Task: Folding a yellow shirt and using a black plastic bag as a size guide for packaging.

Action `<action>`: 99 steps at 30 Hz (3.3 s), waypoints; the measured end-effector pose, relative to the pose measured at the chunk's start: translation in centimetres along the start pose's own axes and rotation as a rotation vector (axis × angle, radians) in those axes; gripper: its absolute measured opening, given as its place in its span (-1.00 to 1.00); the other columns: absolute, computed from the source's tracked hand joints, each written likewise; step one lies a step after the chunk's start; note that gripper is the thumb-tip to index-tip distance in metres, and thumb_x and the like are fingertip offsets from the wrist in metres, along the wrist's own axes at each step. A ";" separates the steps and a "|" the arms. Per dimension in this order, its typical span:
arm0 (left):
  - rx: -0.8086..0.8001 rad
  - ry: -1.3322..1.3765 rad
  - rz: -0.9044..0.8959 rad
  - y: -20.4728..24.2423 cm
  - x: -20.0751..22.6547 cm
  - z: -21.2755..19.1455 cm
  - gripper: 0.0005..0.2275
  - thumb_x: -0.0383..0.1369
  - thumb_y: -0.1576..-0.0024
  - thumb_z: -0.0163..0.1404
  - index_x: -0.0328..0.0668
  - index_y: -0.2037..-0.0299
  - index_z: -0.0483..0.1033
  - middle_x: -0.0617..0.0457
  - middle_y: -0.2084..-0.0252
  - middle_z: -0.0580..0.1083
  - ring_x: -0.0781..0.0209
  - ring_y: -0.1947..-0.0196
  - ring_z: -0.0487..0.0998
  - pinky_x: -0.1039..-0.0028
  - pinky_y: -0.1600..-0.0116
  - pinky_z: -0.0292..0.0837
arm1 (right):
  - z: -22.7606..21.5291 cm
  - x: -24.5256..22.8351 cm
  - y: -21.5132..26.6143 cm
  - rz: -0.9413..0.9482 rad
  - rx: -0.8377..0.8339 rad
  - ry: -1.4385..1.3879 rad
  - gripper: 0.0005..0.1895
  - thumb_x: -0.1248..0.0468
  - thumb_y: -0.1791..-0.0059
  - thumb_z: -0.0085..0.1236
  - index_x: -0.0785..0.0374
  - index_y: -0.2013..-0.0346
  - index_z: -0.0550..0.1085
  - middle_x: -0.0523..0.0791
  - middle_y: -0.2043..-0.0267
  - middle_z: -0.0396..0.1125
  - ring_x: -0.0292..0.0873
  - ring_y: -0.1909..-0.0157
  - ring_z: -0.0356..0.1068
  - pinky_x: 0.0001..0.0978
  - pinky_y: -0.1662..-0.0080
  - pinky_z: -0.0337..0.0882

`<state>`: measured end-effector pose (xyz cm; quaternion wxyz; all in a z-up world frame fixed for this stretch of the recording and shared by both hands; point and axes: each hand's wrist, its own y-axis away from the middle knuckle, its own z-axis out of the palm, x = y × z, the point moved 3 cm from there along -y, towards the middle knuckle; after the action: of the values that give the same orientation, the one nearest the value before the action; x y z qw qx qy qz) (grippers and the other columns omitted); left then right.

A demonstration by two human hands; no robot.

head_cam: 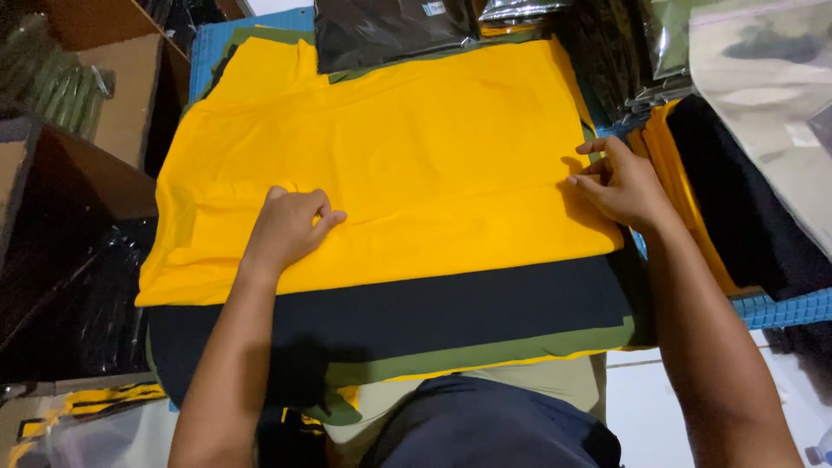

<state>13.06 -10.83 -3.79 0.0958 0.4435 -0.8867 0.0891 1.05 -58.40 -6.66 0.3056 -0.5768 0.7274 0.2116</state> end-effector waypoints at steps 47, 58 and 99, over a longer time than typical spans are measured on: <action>0.307 0.092 -0.479 2.7 -8.7 -1.5 -0.65 0.00 -0.40 -0.16 0.03 -0.20 0.43 -0.02 -0.12 0.40 0.00 -0.21 0.34 0.10 -0.22 0.15 | 7.7 -9.6 -1.2 -0.373 -0.254 0.314 -0.36 0.23 0.14 0.24 0.20 -0.25 0.42 0.13 -0.22 0.32 0.24 -0.30 0.31 0.00 -0.27 0.36; 0.259 0.096 -0.769 5.2 -15.8 -0.1 -0.55 0.01 -0.28 0.00 -0.11 -0.20 0.42 -0.14 -0.13 0.40 -0.20 -0.21 0.40 -0.04 -0.19 0.35 | 25.9 -27.9 -5.8 -0.499 -0.610 -0.090 -0.44 -0.05 -0.06 0.11 -0.02 -0.33 0.34 0.10 -0.03 0.42 0.19 -0.18 0.40 0.06 -0.23 0.36; 0.382 0.219 -0.798 7.6 -16.2 -3.1 -0.60 -0.01 -0.27 0.04 -0.01 -0.21 0.48 -0.03 0.11 0.54 -0.08 -0.02 0.57 0.13 -0.09 0.46 | 25.8 -31.5 -6.1 -0.104 -0.517 -0.704 -0.72 0.53 0.08 0.26 0.33 0.08 0.59 -0.09 0.33 0.07 -0.19 0.30 0.18 -0.34 0.48 0.36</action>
<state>16.80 6.89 -5.37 0.1323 0.7481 -0.5987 0.2535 16.79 -20.56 -3.37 0.3907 -0.5632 0.4721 0.5543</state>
